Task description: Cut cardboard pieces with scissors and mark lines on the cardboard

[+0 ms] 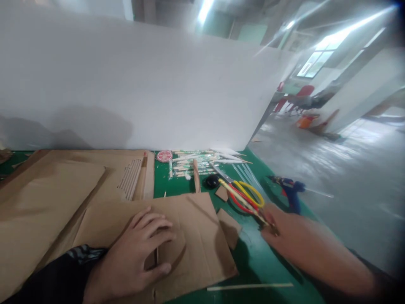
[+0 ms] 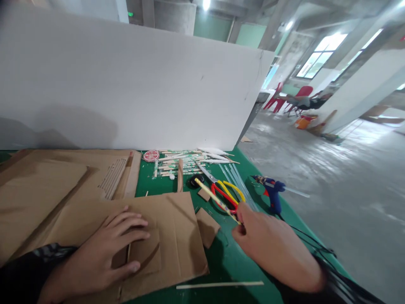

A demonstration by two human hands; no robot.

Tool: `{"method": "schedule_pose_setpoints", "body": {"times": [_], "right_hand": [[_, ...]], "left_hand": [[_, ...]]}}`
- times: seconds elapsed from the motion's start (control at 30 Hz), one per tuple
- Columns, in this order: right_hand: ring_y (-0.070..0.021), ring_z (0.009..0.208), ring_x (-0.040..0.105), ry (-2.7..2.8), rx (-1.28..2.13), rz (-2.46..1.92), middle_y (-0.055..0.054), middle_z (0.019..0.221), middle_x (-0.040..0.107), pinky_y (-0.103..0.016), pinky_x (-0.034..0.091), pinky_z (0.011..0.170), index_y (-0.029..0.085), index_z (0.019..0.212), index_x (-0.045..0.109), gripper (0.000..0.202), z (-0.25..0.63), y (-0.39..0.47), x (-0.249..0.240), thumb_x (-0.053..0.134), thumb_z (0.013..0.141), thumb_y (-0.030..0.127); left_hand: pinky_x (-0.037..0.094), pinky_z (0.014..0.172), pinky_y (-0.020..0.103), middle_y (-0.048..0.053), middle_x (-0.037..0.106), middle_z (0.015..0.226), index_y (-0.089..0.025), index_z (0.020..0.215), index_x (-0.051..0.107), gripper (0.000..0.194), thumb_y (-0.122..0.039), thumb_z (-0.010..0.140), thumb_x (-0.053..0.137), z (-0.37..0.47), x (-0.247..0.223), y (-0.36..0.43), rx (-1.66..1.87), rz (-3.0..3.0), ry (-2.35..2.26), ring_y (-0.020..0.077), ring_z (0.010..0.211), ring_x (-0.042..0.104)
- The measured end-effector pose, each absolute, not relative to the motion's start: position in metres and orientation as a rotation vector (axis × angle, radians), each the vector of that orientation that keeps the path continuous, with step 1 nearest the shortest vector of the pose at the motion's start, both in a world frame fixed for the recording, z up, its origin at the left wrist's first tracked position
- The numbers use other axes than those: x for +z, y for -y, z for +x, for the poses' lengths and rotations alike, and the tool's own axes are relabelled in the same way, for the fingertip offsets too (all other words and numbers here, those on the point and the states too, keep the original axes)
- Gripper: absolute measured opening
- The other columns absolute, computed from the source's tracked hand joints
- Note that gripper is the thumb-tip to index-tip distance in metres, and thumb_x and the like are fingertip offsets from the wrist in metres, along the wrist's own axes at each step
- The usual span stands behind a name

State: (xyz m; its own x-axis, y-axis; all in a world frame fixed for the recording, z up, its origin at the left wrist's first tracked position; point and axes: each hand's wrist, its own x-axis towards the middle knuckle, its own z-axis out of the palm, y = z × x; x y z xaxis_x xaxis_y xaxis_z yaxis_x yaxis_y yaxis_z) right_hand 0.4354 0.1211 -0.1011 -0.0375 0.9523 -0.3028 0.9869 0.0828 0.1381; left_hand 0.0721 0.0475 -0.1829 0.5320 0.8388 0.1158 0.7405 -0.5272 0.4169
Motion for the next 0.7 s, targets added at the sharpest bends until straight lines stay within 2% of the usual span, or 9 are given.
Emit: {"method": "schedule_pose_setpoints", "body": {"times": [0.13, 0.23, 0.33, 0.4, 0.43, 0.5, 0.63, 0.7], "right_hand": [[-0.0188, 0.057, 0.054, -2.389, -0.347, 2.043, -0.001, 0.065, 0.059, -0.031, 0.034, 0.056, 0.024, 0.082, 0.049, 0.009, 0.434, -0.105, -0.089, 0.053, 0.088, 0.029], [-0.0156, 0.061, 0.054, -2.770, -0.962, 1.819, -0.001, 0.069, 0.059, -0.026, 0.042, 0.056, 0.023, 0.081, 0.052, 0.017, 0.411, -0.092, -0.096, 0.048, 0.092, 0.034], [-0.0136, 0.068, 0.062, -2.676, -1.642, 1.526, -0.004, 0.084, 0.069, -0.024, 0.046, 0.061, 0.020, 0.096, 0.063, 0.032, 0.375, -0.087, -0.109, 0.042, 0.101, 0.044], [-0.0149, 0.069, 0.062, -2.647, -1.801, 1.492, -0.006, 0.080, 0.069, -0.024, 0.043, 0.059, 0.017, 0.091, 0.070, 0.045, 0.352, -0.089, -0.124, 0.047, 0.100, 0.054], [-0.0150, 0.067, 0.060, -2.651, -1.855, 1.522, -0.007, 0.074, 0.068, -0.024, 0.043, 0.059, 0.016, 0.079, 0.070, 0.053, 0.343, -0.092, -0.133, 0.047, 0.098, 0.061], [-0.0149, 0.064, 0.061, -2.477, -2.076, 1.745, -0.008, 0.068, 0.067, -0.025, 0.047, 0.062, 0.015, 0.067, 0.068, 0.069, 0.329, -0.096, -0.155, 0.043, 0.096, 0.073], [-0.0152, 0.060, 0.061, -2.229, -2.317, 2.023, -0.007, 0.069, 0.067, -0.024, 0.046, 0.055, 0.014, 0.087, 0.072, 0.078, 0.320, -0.099, -0.191, 0.045, 0.085, 0.087], [-0.0148, 0.057, 0.060, -2.235, -2.295, 2.064, -0.007, 0.066, 0.066, -0.024, 0.044, 0.051, 0.013, 0.082, 0.073, 0.082, 0.321, -0.099, -0.196, 0.045, 0.083, 0.090]], "left_hand": [[0.025, 0.126, 0.048, -0.002, 0.067, 0.131, -0.035, 0.130, 0.060, 0.041, -0.048, 0.092, 0.065, 0.075, -0.181, -0.048, 0.453, 2.430, -1.285, 0.0202, 0.127, 0.056], [0.024, 0.126, 0.048, -0.003, 0.067, 0.130, -0.036, 0.131, 0.060, 0.042, -0.048, 0.091, 0.066, 0.076, -0.179, -0.049, 0.435, 2.402, -1.272, 0.0201, 0.127, 0.056], [0.026, 0.124, 0.050, -0.002, 0.065, 0.131, -0.038, 0.133, 0.059, 0.045, -0.047, 0.090, 0.068, 0.076, -0.181, -0.048, 0.413, 2.363, -1.286, 0.0214, 0.128, 0.054], [0.027, 0.123, 0.052, -0.001, 0.062, 0.132, -0.039, 0.133, 0.059, 0.044, -0.043, 0.089, 0.069, 0.075, -0.183, -0.048, 0.404, 2.340, -1.316, 0.0225, 0.128, 0.053], [0.029, 0.122, 0.052, 0.000, 0.060, 0.132, -0.039, 0.132, 0.060, 0.043, -0.042, 0.090, 0.069, 0.075, -0.184, -0.047, 0.401, 2.334, -1.333, 0.0231, 0.128, 0.052], [0.033, 0.119, 0.052, 0.002, 0.059, 0.130, -0.037, 0.132, 0.060, 0.042, -0.041, 0.090, 0.068, 0.075, -0.185, -0.047, 0.404, 2.347, -1.363, 0.0239, 0.126, 0.052], [0.044, 0.104, 0.043, 0.000, 0.064, 0.116, -0.036, 0.132, 0.059, 0.040, -0.039, 0.092, 0.065, 0.081, -0.176, -0.046, 0.405, 2.526, -1.353, 0.0213, 0.110, 0.057], [0.048, 0.089, 0.034, -0.003, 0.068, 0.108, -0.034, 0.125, 0.063, 0.031, -0.034, 0.094, 0.063, 0.087, -0.173, -0.042, 0.428, 2.666, -1.330, 0.0175, 0.098, 0.060]]}}
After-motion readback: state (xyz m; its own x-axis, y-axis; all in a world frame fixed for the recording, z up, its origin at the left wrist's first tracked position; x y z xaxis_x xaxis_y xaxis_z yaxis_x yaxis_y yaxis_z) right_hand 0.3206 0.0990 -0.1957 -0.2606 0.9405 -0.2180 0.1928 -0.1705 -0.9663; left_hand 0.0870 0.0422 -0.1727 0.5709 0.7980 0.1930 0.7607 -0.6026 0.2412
